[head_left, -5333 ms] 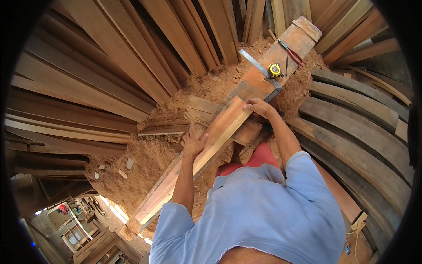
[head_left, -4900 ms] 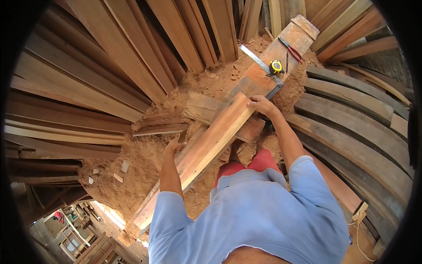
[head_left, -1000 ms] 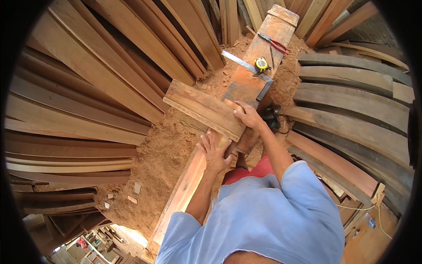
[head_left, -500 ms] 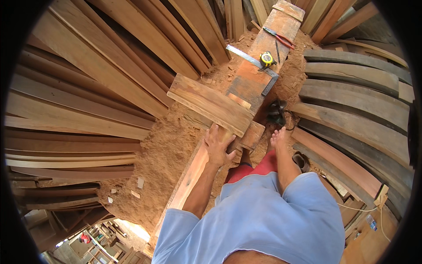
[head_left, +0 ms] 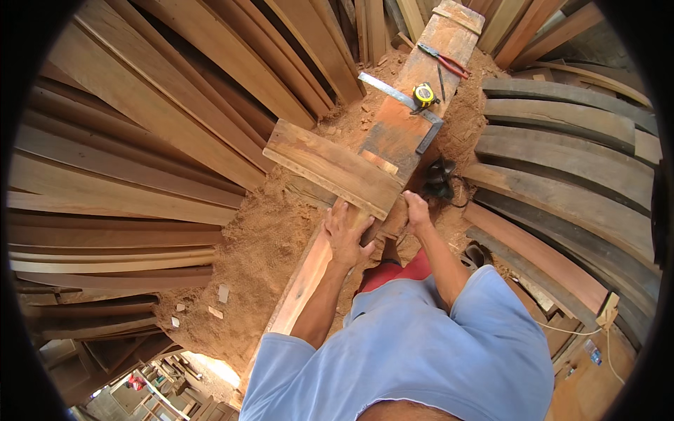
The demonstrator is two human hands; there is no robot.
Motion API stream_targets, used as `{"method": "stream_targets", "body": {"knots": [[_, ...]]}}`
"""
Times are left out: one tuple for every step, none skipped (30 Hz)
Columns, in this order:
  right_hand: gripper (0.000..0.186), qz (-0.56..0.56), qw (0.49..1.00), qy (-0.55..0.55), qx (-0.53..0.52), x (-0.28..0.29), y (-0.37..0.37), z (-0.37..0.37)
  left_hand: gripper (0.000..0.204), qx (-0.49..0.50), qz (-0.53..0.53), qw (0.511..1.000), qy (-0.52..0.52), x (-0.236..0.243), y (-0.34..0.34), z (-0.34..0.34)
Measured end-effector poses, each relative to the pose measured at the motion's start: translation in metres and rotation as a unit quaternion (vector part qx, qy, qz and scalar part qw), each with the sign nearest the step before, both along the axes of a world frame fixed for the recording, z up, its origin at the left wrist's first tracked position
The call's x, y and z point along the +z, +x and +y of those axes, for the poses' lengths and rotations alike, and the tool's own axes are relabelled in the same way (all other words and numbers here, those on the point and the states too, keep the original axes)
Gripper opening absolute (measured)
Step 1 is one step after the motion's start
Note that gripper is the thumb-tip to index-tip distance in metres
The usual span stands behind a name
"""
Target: The person measures a wooden plank with a tape measure, marks it, and cuts it using a circular saw. They then use a square ruler to mark another plank before cutting it as well. The cut pieces are placed aside among other wood planks.
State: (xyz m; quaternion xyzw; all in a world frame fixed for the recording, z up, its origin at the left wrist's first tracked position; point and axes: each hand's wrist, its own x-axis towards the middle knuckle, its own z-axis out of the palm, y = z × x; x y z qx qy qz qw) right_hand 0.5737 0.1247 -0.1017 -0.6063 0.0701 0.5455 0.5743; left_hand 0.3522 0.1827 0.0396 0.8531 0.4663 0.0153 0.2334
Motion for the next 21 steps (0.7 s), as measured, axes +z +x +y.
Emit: {"method": "stream_targets", "body": {"knots": [[0.042, -0.048, 0.997, 0.005, 0.06, -0.012, 0.001, -0.007, 0.067, -0.004, -0.001, 1.0, -0.001, 0.001, 0.003, 0.001], [0.032, -0.024, 0.998, 0.029, 0.042, -0.023, 0.002, -0.013, 0.067, -0.004, -0.008, 1.0, 0.001, 0.002, 0.004, -0.001], [0.031, -0.03, 0.997, 0.024, 0.06, -0.023, 0.005, -0.016, 0.068, -0.002, -0.012, 1.0, 0.003, 0.0, 0.004, -0.002], [0.03, -0.036, 0.996, 0.02, 0.077, -0.022, 0.008, -0.019, 0.068, -0.001, -0.016, 1.0, 0.005, -0.001, 0.004, -0.003], [0.028, -0.042, 0.995, 0.015, 0.094, -0.023, 0.011, -0.02, 0.068, 0.0, -0.013, 1.0, 0.003, -0.002, 0.004, -0.003], [0.028, -0.017, 0.996, 0.019, 0.084, -0.022, 0.014, -0.024, 0.068, 0.0, -0.009, 1.0, -0.001, -0.002, 0.005, -0.005], [0.028, 0.007, 0.997, 0.023, 0.074, -0.021, 0.016, -0.027, 0.068, -0.001, -0.005, 1.0, -0.006, -0.002, 0.007, -0.007], [0.028, 0.032, 0.997, 0.027, 0.063, -0.021, 0.019, -0.029, 0.068, 0.001, -0.013, 1.0, 0.0, -0.005, 0.008, -0.006], [0.029, 0.065, 0.996, -0.009, 0.053, -0.012, 0.023, -0.032, 0.068, 0.003, -0.022, 1.0, 0.003, -0.008, 0.007, -0.007], [0.03, 0.098, 0.993, -0.046, 0.044, 0.006, 0.03, -0.032, 0.068, 0.005, -0.03, 1.0, 0.005, -0.012, 0.007, -0.008], [0.031, 0.13, 0.987, -0.082, 0.034, 0.016, 0.039, -0.034, 0.068, 0.005, -0.023, 1.0, 0.006, -0.014, 0.007, -0.009], [0.033, 0.097, 0.987, -0.123, 0.048, 0.006, 0.047, -0.043, 0.067, 0.003, -0.015, 1.0, 0.008, -0.011, 0.008, -0.009], [0.034, 0.011, 0.98, -0.152, 0.13, -0.021, 0.056, -0.058, 0.067, -0.003, -0.007, 1.0, 0.011, -0.01, 0.01, -0.007], [0.035, -0.073, 0.958, -0.179, 0.211, -0.06, 0.066, -0.08, 0.066, -0.008, -0.01, 1.0, 0.012, -0.007, 0.012, -0.006], [0.036, -0.153, 0.922, -0.203, 0.293, -0.083, 0.072, -0.092, 0.066, -0.01, -0.013, 1.0, 0.008, -0.006, 0.013, -0.006], [0.039, -0.298, 0.845, -0.229, 0.381, -0.061, 0.08, -0.085, 0.065, -0.005, -0.011, 1.0, 0.009, -0.008, 0.011, -0.006], [0.04, -0.304, 0.819, -0.24, 0.423, -0.06, 0.088, -0.086, 0.065, 0.001, -0.009, 1.0, 0.01, -0.011, 0.011, -0.006], [0.041, -0.307, 0.793, -0.248, 0.465, -0.065, 0.097, -0.087, 0.063, 0.0, -0.012, 1.0, 0.013, -0.011, 0.012, -0.005], [0.039, -0.326, 0.765, -0.236, 0.503, -0.071, 0.105, -0.089, 0.061, -0.002, -0.01, 1.0, 0.014, -0.012, 0.009, -0.006], [0.038, -0.343, 0.735, -0.222, 0.54, -0.082, 0.113, -0.091, 0.059, -0.003, -0.006, 1.0, 0.014, -0.012, 0.006, -0.007], [0.035, -0.361, 0.703, -0.217, 0.573, -0.097, 0.119, -0.093, 0.056, -0.011, -0.007, 1.0, 0.016, -0.013, 0.004, -0.007]]}}
